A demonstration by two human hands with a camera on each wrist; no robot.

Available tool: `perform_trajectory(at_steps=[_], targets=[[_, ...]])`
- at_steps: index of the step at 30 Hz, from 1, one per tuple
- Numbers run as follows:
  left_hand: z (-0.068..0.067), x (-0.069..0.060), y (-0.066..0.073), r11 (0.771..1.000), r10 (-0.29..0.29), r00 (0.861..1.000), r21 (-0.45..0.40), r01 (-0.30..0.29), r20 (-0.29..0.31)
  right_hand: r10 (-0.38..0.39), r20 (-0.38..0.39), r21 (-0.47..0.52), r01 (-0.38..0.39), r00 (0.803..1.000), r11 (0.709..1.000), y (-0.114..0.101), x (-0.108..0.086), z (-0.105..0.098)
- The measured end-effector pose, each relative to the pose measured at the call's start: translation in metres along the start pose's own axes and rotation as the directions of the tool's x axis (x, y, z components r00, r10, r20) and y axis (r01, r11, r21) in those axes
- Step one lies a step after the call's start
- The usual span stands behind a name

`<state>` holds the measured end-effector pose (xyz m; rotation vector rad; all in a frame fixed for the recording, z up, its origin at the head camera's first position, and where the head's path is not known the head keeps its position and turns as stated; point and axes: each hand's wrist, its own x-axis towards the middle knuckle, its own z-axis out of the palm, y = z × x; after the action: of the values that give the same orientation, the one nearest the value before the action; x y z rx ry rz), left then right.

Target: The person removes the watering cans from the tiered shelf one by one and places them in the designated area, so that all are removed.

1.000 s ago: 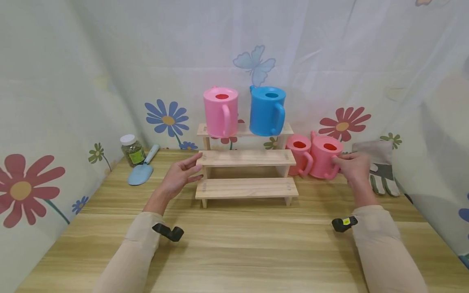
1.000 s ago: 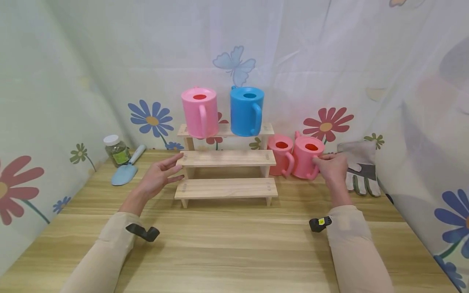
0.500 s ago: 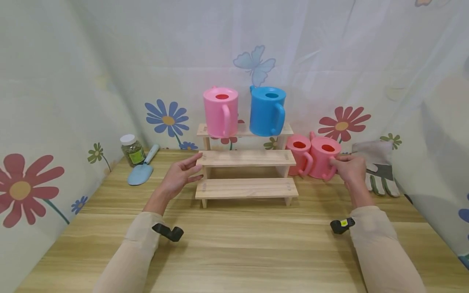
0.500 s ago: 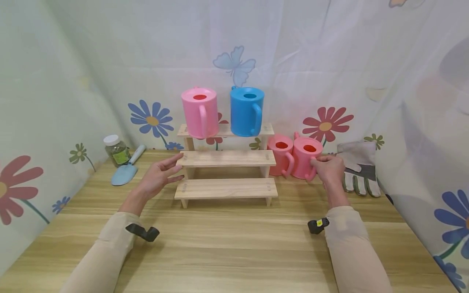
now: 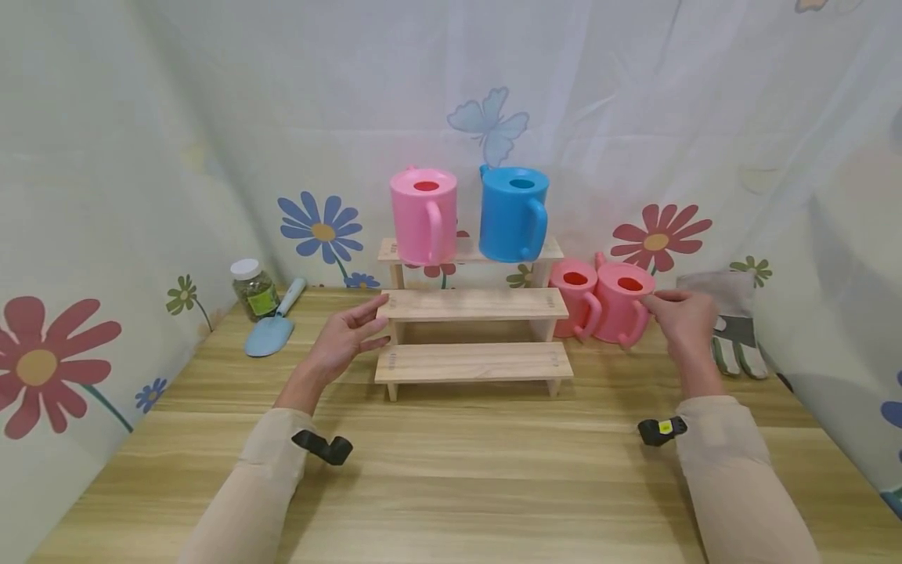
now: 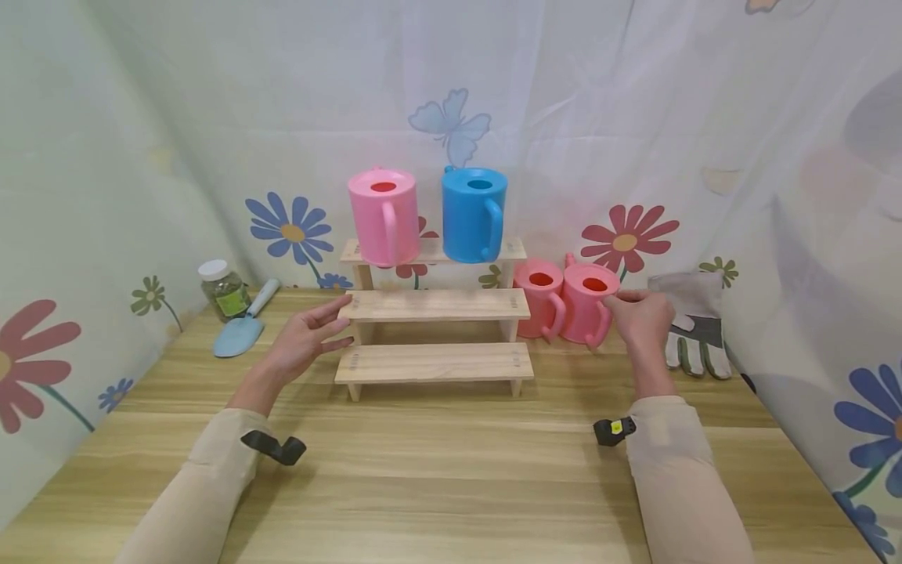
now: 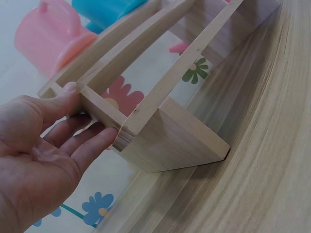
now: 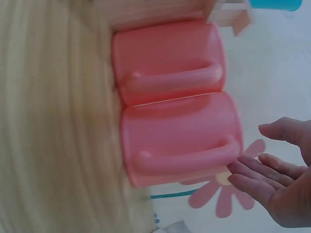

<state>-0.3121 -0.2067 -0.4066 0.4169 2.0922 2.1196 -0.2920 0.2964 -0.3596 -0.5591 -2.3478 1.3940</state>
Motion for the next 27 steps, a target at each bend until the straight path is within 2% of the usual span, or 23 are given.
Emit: perform_trajectory(at_steps=[6,15,18,21,27], targets=[[0.001,0.000,0.000,1.000,-0.003,1.000,-0.002,0.003,-0.006,-0.037,-0.036,0.024,0.038,0.999,0.999,-0.022,-0.013,-0.009],[0.000,0.000,-0.001,1.000,-0.011,1.000,-0.002,0.011,-0.009,-0.102,0.017,0.053,0.101,0.995,0.993,-0.051,-0.040,-0.012],[0.000,-0.001,-0.001,1.000,-0.007,1.000,-0.005,0.007,-0.004,-0.152,0.027,0.065,0.150,0.988,0.987,-0.056,-0.048,-0.010],[-0.001,-0.002,-0.002,1.000,-0.001,1.000,-0.004,0.001,0.000,-0.240,0.017,0.125,0.236,0.971,0.964,-0.057,-0.055,-0.003],[-0.001,0.000,-0.002,1.000,0.011,1.000,0.007,-0.011,0.007,-0.412,-0.022,0.222,0.406,0.911,0.887,-0.058,-0.062,0.016]])
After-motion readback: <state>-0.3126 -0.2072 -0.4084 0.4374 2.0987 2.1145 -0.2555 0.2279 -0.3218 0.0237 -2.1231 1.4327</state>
